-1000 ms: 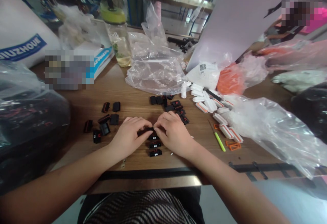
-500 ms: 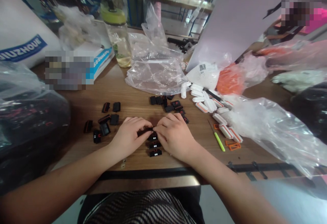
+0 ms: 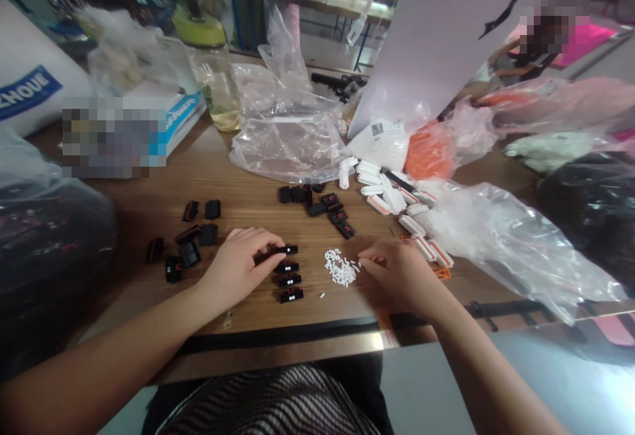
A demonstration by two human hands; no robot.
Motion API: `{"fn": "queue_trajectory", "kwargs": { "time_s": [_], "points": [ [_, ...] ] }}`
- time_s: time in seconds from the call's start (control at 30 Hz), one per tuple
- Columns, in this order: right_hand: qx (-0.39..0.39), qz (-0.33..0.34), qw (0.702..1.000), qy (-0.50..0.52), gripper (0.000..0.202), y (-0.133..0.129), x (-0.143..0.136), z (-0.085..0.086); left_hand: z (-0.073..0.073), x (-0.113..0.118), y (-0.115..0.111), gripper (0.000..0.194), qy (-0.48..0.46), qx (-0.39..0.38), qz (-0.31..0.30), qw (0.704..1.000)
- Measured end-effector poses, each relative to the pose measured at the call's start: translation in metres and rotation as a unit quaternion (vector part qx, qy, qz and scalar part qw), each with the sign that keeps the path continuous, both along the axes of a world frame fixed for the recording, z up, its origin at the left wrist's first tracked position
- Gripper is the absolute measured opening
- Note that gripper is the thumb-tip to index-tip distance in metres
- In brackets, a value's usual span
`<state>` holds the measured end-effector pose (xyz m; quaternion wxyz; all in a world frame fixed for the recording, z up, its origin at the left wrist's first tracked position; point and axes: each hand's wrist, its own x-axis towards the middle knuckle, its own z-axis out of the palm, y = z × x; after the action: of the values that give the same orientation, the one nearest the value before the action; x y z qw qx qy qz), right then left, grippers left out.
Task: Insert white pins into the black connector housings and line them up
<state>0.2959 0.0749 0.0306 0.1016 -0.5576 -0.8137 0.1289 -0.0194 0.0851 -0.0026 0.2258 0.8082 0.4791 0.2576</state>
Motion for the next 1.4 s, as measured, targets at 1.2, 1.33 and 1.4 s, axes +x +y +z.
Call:
{"fn": "queue_trajectory", "kwargs": {
  "time_s": [1.2,1.33,1.4],
  "points": [
    [-0.023,0.112,0.984,0.133,0.012,0.027,-0.116,0.017,0.0,0.0,0.0,0.008,-0.014,-0.002,-0.001,1.0],
    [-0.019,0.143,0.985,0.093,0.011,0.033,-0.118,0.01,0.003,0.001,0.0,0.008,-0.007,-0.005,0.004,1.0],
    [-0.019,0.153,0.985,0.071,0.011,0.035,-0.119,0.01,0.003,0.001,0.0,0.008,-0.004,-0.007,0.006,1.0]
  ]
}}
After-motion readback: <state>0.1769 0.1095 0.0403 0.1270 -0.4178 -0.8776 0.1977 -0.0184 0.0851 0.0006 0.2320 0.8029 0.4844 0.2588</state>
